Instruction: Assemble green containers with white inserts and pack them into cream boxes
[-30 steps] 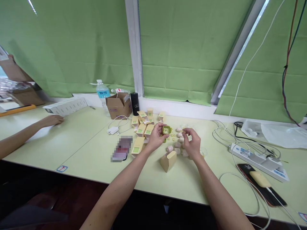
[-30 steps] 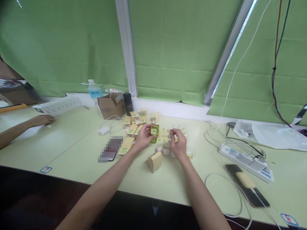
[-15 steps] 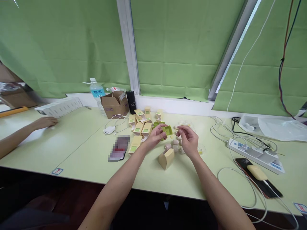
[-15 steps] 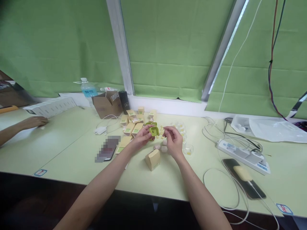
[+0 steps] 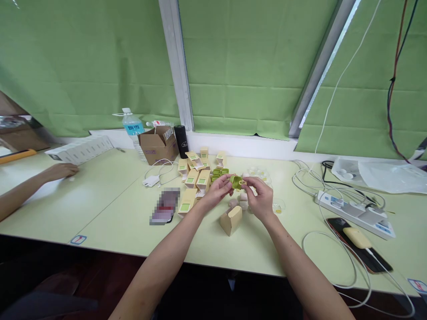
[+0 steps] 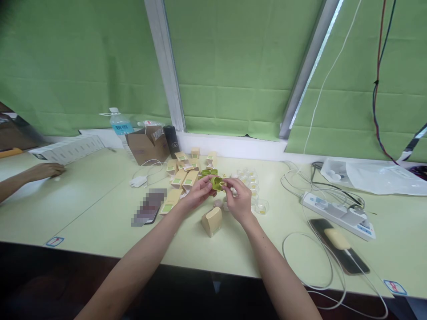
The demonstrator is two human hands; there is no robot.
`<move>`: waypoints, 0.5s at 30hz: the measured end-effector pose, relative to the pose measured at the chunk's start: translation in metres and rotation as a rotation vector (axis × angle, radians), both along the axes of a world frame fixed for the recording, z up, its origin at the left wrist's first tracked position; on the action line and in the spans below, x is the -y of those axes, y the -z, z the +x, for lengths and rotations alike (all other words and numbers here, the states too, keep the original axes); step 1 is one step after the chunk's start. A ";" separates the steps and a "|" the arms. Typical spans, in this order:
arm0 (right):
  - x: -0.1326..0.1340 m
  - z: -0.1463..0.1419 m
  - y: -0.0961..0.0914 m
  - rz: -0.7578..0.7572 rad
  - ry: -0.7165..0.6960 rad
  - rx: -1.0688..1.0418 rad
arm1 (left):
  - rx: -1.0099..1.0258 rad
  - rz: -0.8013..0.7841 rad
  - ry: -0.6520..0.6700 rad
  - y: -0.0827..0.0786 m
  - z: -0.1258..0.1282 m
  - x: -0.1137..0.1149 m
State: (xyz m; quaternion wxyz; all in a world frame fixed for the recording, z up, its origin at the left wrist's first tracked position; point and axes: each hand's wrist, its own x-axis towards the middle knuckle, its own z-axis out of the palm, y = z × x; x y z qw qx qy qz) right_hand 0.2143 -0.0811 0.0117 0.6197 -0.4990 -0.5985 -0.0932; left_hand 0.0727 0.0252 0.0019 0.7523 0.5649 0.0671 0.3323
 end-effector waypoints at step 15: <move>-0.002 0.003 -0.001 0.070 0.191 0.420 | 0.013 0.040 0.063 -0.002 0.001 0.005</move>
